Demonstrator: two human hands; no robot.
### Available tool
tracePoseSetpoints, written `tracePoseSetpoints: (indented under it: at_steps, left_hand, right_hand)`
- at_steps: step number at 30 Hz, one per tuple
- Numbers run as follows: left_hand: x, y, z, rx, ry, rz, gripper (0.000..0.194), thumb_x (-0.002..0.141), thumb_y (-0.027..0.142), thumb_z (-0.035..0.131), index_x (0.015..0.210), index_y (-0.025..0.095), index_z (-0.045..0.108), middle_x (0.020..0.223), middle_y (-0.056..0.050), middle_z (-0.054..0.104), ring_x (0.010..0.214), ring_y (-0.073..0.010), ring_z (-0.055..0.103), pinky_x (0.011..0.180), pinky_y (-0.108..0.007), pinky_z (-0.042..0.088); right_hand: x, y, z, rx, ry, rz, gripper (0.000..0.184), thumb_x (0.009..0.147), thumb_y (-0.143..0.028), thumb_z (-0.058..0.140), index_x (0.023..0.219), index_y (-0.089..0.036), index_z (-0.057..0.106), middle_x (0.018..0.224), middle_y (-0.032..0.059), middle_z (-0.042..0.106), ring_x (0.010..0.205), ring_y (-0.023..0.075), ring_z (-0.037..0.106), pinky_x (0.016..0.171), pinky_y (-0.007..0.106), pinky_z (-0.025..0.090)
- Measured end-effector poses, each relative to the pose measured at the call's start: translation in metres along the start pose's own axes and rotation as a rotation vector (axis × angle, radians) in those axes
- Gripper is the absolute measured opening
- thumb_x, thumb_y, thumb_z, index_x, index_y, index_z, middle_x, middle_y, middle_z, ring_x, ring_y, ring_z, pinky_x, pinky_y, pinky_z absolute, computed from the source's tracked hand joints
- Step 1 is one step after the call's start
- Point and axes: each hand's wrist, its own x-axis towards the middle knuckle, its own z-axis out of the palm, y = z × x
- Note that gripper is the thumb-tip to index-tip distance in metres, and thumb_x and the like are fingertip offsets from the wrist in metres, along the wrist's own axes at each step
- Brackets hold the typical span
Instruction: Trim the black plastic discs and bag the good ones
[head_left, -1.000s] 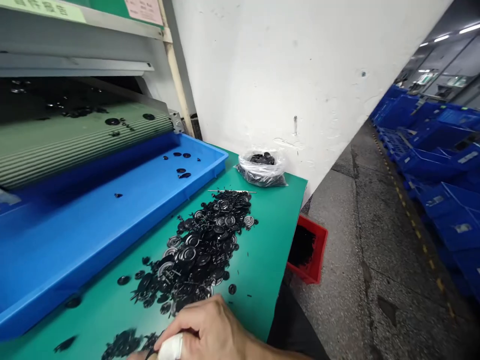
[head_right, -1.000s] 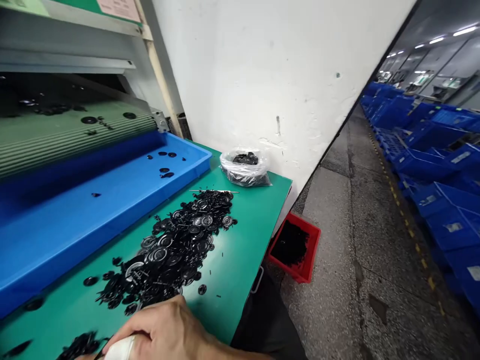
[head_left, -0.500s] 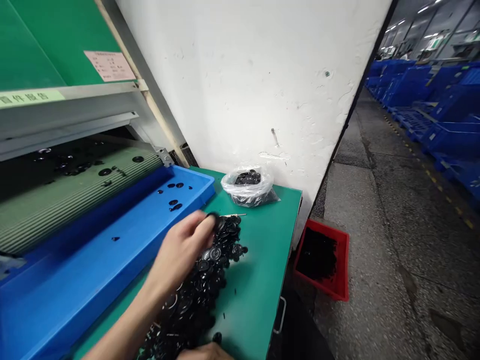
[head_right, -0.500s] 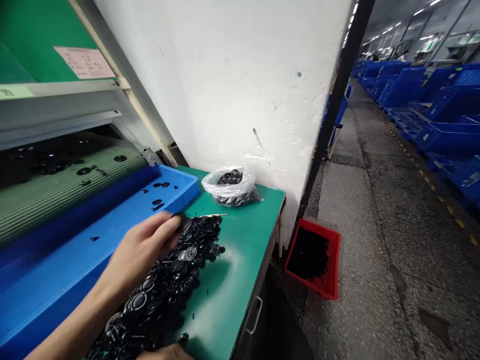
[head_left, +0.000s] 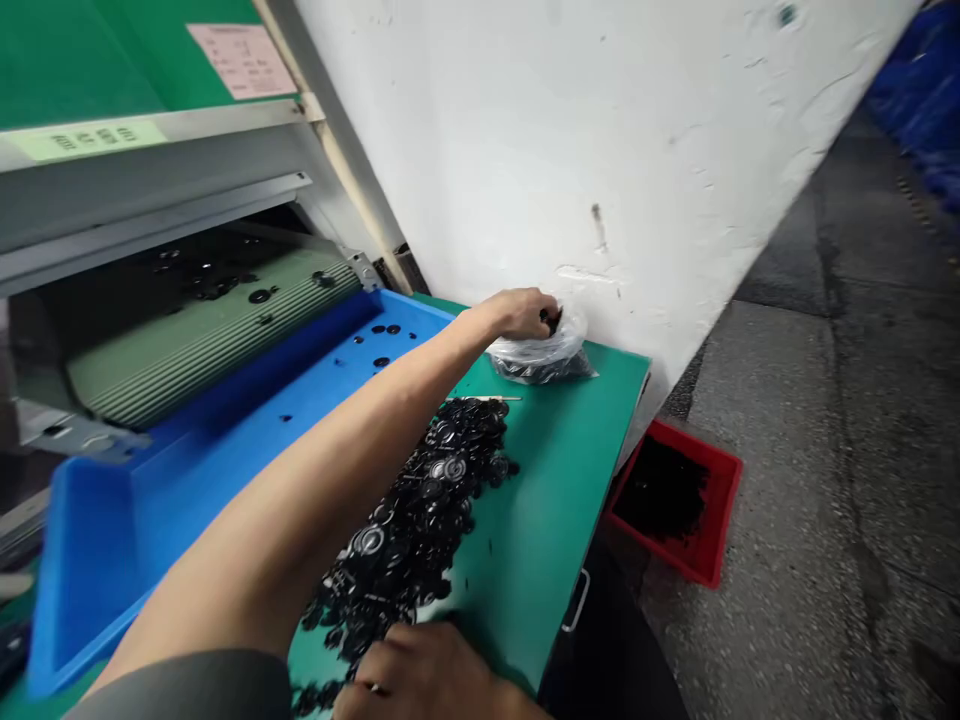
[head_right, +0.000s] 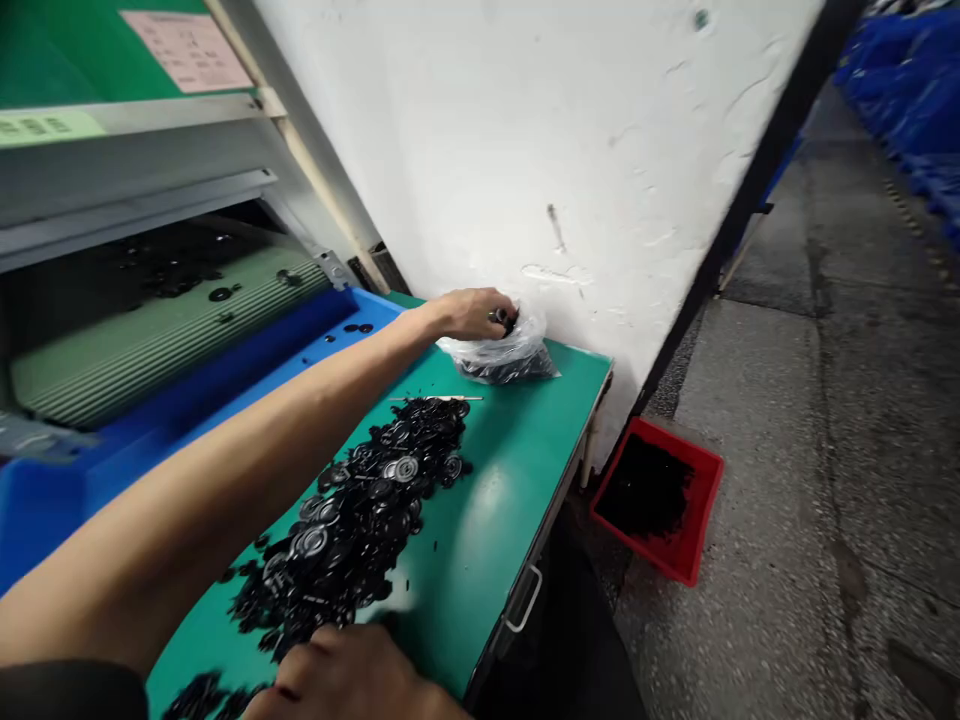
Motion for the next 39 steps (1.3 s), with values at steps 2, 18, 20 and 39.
tracePoseSetpoints:
  at_steps: [2, 18, 20, 39]
  left_hand:
    - [-0.011, -0.001, 0.0, -0.003, 0.064, 0.024, 0.025, 0.091, 0.029, 0.062, 0.113, 0.016, 0.063, 0.122, -0.009, 0.063, 0.106, -0.0255, 0.062, 0.09, -0.048, 0.051]
    - [-0.025, -0.032, 0.025, -0.159, 0.329, 0.275, 0.029, 0.092, 0.027, 0.06, 0.119, 0.017, 0.06, 0.125, -0.01, 0.062, 0.107, -0.0255, 0.063, 0.088, -0.047, 0.053]
    - [-0.018, -0.028, 0.025, -0.181, 0.365, 0.308, 0.036, 0.092, 0.025, 0.061, 0.127, 0.019, 0.055, 0.138, -0.011, 0.053, 0.117, -0.0288, 0.057, 0.093, -0.051, 0.05]
    - [-0.337, 0.06, 0.094, -0.859, 0.324, -0.498, 0.025, 0.1, 0.035, 0.031, 0.101, 0.023, 0.053, 0.072, 0.002, 0.06, 0.053, -0.0136, 0.053, 0.047, -0.023, 0.042]
  right_hand:
    - [0.001, 0.0, -0.006, -0.005, 0.019, -0.059, 0.011, 0.078, -0.019, 0.062, 0.075, -0.022, 0.052, 0.065, -0.0023, 0.056, 0.06, 0.0153, 0.048, 0.042, 0.024, 0.037]
    - [0.009, 0.038, -0.076, 0.055, 0.275, 0.384, 0.036, 0.089, 0.0, 0.037, 0.105, -0.016, 0.066, 0.092, 0.009, 0.064, 0.086, 0.02, 0.059, 0.073, 0.032, 0.052]
    - [0.014, 0.051, -0.085, -0.058, 0.166, 0.481, 0.035, 0.087, -0.001, 0.04, 0.108, -0.016, 0.065, 0.094, 0.0093, 0.063, 0.088, 0.0216, 0.059, 0.071, 0.032, 0.051]
    - [0.006, 0.037, -0.086, 0.558, 0.056, 0.5, 0.042, 0.082, -0.001, 0.042, 0.11, -0.022, 0.065, 0.091, 0.0017, 0.064, 0.073, 0.0118, 0.064, 0.064, 0.021, 0.051]
